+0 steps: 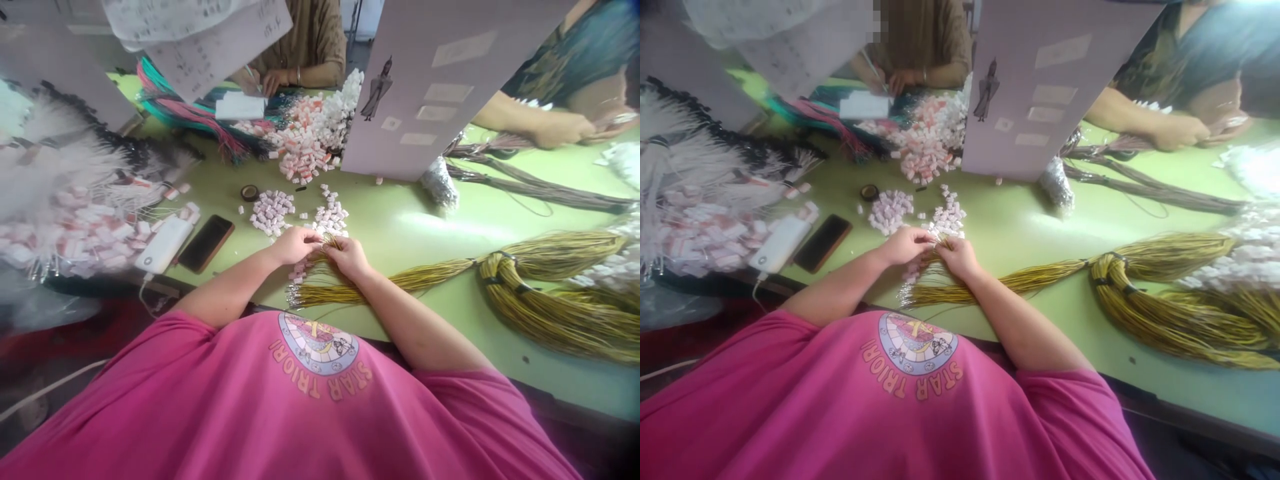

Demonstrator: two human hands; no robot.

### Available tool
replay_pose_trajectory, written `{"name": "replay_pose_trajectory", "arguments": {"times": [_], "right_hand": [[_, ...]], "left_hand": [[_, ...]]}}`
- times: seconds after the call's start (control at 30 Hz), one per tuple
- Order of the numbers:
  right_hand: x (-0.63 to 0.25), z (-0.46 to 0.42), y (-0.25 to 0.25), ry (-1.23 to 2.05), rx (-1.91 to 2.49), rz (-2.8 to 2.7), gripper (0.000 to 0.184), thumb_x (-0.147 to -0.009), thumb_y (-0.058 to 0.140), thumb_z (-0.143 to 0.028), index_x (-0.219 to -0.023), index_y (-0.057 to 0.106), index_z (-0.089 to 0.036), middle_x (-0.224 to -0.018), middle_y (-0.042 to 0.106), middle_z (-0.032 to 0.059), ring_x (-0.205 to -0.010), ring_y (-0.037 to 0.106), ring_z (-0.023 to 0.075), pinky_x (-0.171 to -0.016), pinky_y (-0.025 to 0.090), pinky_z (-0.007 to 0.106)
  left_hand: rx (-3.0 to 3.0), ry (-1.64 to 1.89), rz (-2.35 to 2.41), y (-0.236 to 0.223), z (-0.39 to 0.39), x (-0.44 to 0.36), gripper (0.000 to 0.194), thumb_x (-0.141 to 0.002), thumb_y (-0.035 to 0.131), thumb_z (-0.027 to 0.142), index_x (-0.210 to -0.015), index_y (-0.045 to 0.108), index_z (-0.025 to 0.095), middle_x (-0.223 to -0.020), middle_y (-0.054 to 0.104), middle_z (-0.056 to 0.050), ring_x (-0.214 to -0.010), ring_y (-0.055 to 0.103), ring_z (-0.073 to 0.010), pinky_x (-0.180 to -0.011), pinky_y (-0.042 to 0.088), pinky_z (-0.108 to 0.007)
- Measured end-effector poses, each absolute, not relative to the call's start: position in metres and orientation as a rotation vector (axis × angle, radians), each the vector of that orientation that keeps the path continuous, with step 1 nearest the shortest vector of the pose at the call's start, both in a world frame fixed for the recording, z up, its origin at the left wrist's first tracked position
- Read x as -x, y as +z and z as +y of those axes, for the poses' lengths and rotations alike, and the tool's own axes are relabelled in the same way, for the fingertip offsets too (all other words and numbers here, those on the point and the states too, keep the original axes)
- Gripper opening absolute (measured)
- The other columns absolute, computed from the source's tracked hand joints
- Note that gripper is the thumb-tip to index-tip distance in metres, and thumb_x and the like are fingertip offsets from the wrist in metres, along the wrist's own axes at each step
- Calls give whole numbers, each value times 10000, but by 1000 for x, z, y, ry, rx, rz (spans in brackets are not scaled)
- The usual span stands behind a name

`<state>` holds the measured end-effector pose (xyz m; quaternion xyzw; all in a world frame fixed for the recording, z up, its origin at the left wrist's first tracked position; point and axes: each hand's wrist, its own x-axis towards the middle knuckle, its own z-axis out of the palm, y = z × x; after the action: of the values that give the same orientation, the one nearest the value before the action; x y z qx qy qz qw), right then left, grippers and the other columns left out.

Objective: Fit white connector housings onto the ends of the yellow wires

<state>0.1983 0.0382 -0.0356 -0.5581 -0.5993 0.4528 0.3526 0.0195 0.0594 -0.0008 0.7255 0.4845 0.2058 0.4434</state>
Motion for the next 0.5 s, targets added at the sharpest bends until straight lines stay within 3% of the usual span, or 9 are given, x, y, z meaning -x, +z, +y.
{"name": "replay_pose_trajectory", "arguments": {"times": [0.1, 0.23, 0.37, 0.5], "right_hand": [[-199, 39, -35, 1264, 1385, -1337, 178, -640, 664, -337, -651, 633, -162, -593, 564, -29, -585, 472, 107, -586, 382, 248], [-198, 41, -32, 1457, 1313, -1070, 218, -541, 729, -292, -690, 643, -159, -576, 580, -31, -526, 481, 98, -539, 393, 250], [-197, 41, -29, 1535, 1293, -1034, 188, -544, 697, -280, -671, 622, -164, -520, 568, -26, -480, 480, 100, -499, 392, 251], [-197, 41, -29, 1546, 1261, -1071, 121, -583, 656, -261, -624, 589, -170, -491, 550, -28, -448, 451, 87, -462, 350, 236]], "left_hand": [[-2003, 465, 1326, 8, 78, -7, 233, -805, 568, 237, -994, 690, 177, -1039, 674, -66, -889, 620, -187, -832, 485, -341], [-2354, 379, 1470, 0, 115, -1, 409, -792, 494, 98, -1175, 620, 170, -1238, 587, -89, -1088, 546, -231, -954, 421, -378], [-2509, 175, 1413, -22, 142, -4, 315, -812, 476, 122, -1053, 678, 128, -1119, 632, -108, -1051, 555, -237, -959, 415, -374], [-2349, 328, 1429, -15, 136, -1, 288, -864, 423, 161, -978, 685, 126, -1045, 634, -112, -977, 582, -216, -909, 444, -365]]}}
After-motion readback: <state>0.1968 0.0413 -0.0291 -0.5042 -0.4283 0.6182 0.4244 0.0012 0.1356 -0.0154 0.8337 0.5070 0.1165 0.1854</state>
